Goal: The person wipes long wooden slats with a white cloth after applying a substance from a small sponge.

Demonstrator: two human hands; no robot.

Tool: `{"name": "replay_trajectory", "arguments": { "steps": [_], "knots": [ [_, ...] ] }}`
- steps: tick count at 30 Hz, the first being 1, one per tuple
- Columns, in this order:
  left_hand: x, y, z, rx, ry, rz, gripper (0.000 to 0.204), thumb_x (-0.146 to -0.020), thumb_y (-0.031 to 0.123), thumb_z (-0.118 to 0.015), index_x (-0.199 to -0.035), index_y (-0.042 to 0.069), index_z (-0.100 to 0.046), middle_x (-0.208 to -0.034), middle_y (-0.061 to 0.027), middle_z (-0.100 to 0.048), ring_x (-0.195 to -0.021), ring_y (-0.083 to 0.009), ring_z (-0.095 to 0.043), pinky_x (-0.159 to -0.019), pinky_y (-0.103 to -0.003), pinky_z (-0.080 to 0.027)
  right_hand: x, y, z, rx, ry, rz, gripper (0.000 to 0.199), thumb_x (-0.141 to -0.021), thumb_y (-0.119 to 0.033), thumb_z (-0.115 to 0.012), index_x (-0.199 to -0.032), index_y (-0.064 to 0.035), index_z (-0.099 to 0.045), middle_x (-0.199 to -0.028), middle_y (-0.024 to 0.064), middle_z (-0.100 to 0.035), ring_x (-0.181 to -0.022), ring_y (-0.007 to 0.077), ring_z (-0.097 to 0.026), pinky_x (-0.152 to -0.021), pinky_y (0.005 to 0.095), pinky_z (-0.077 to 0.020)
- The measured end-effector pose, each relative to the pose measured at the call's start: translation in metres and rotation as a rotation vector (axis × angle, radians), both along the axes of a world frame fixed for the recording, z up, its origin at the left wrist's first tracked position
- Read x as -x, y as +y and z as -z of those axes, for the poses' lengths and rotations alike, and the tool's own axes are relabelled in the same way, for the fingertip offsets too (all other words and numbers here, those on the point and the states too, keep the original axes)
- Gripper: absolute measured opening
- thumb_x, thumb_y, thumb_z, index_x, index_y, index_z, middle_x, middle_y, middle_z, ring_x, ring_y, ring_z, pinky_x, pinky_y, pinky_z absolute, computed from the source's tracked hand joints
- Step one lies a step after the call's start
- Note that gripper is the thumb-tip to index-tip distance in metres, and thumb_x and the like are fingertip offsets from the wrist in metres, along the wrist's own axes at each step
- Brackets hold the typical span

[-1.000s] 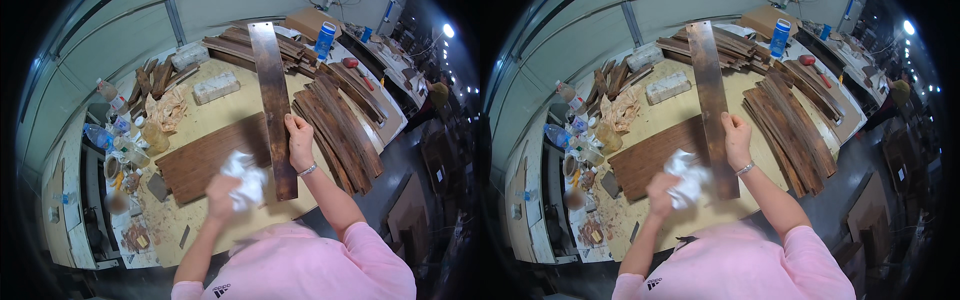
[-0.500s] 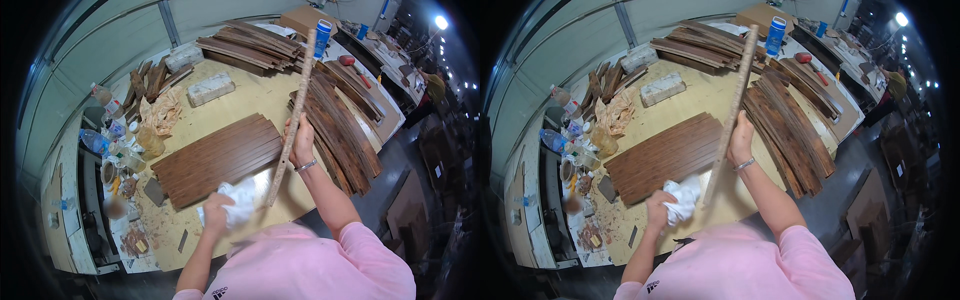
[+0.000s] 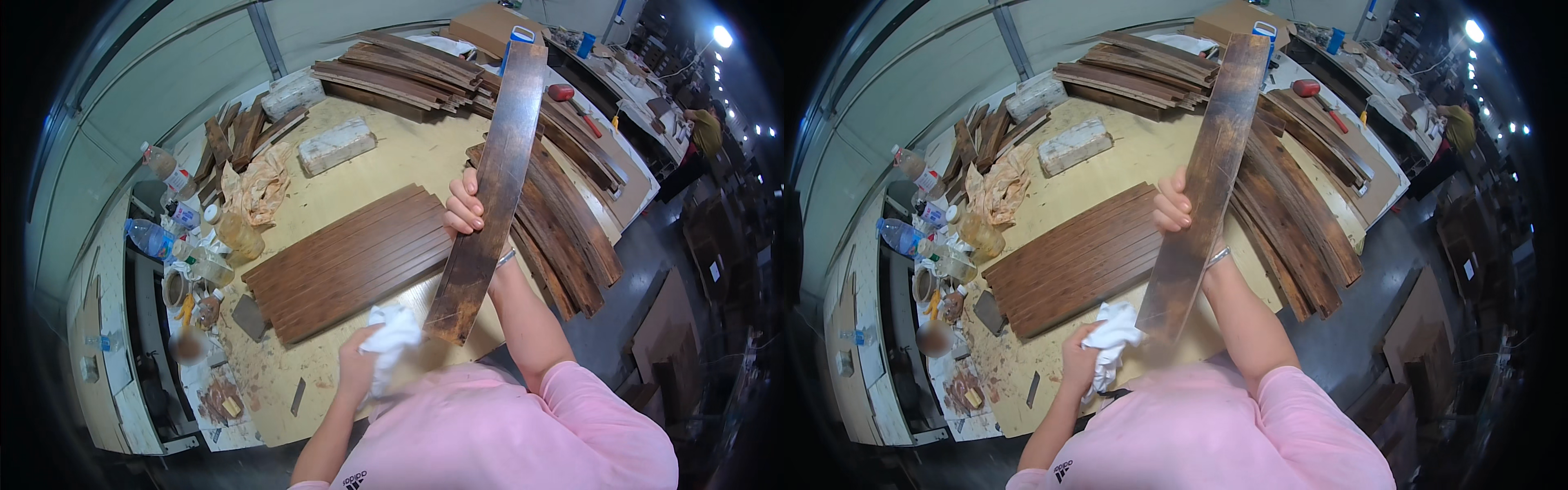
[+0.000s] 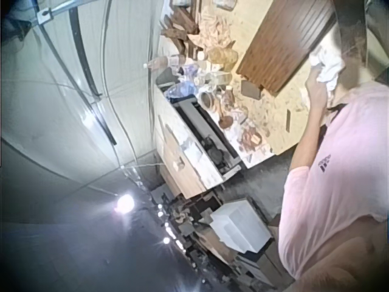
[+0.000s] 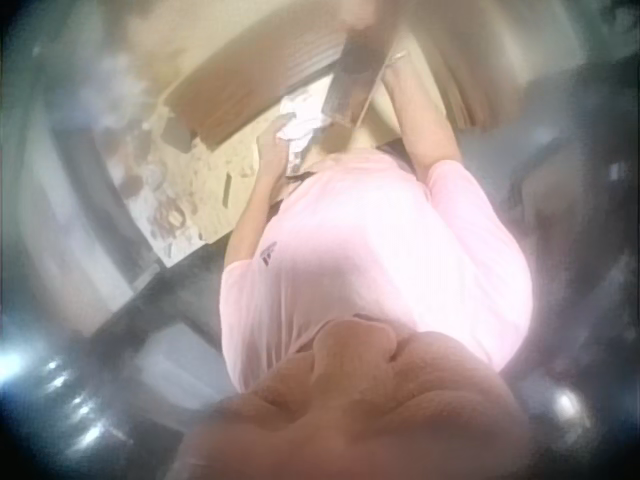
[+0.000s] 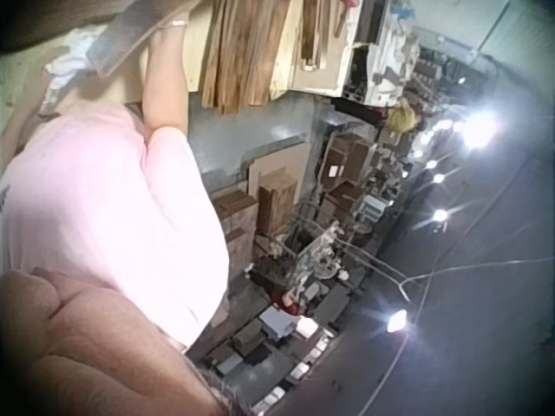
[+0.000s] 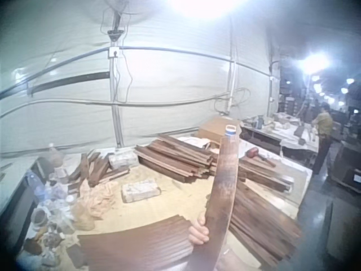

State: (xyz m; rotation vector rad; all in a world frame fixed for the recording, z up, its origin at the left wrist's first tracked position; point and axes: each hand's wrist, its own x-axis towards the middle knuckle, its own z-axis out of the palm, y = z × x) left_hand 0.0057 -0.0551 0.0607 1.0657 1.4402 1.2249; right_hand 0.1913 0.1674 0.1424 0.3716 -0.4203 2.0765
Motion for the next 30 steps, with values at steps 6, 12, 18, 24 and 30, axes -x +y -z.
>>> {"name": "replay_trajectory", "arguments": {
  "steps": [6, 12, 18, 24, 30],
  "knots": [
    [-0.012, 0.024, -0.054, 0.259, -0.296, 0.213, 0.027, -0.083, 0.007, -0.071, -0.107, -0.001, -0.061, -0.092, -0.0022, -0.064, -0.08, -0.0098, -0.06, -0.072, -0.026, -0.049, 0.03, -0.004, 0.013, -0.074, -0.081, -0.003, 0.025, -0.096, -0.025, -0.049, -0.095, -0.0001, -0.055, -0.067, 0.004, -0.046, -0.053, 0.0126, -0.045, -0.05, 0.0262, -0.0395],
    [-0.008, 0.005, -0.028, 0.173, -0.332, 0.025, 0.015, -0.08, 0.005, -0.069, -0.092, -0.002, -0.065, -0.079, -0.0052, -0.066, -0.065, -0.0128, -0.062, -0.058, -0.029, -0.05, 0.043, -0.025, 0.014, 0.228, -0.669, 0.067, 0.04, -0.098, -0.037, -0.042, -0.106, -0.0004, -0.057, -0.083, 0.0121, -0.063, -0.074, 0.0221, -0.063, -0.071, 0.0326, -0.0536],
    [-0.012, -0.004, 0.003, 0.192, -0.408, -0.155, 0.016, -0.079, 0.006, -0.07, -0.092, -0.002, -0.064, -0.079, -0.0075, -0.065, -0.062, -0.015, -0.062, -0.055, -0.031, -0.051, 0.044, -0.064, 0.024, 0.362, -0.789, -0.05, 0.049, -0.102, -0.041, -0.031, -0.115, 0.0001, -0.056, -0.103, 0.0194, -0.066, -0.087, 0.0292, -0.066, -0.083, 0.0411, -0.0538],
    [-0.032, -0.005, 0.038, 0.18, -0.181, -0.206, 0.031, -0.082, 0.019, -0.073, -0.098, -0.005, -0.061, -0.081, -0.0116, -0.065, -0.067, -0.0182, -0.064, -0.06, -0.036, -0.051, 0.051, -0.105, 0.052, 0.183, -1.167, 0.373, 0.029, -0.091, -0.018, -0.062, -0.112, 0.0019, -0.055, -0.1, 0.0114, -0.065, -0.086, 0.0183, -0.063, -0.08, 0.0308, -0.0522],
    [-0.033, 0.001, 0.019, 0.173, 0.065, 0.033, 0.035, -0.084, 0.032, -0.07, -0.1, 0.002, -0.065, -0.09, -0.0147, -0.069, -0.081, -0.0259, -0.066, -0.07, -0.039, -0.05, 0.039, -0.091, 0.056, -0.127, -1.555, 0.622, 0.053, -0.071, -0.018, -0.082, -0.109, 0.0079, -0.056, -0.099, 0.0169, -0.067, -0.087, 0.0213, -0.064, -0.079, 0.0319, -0.0519]
  ]
}}
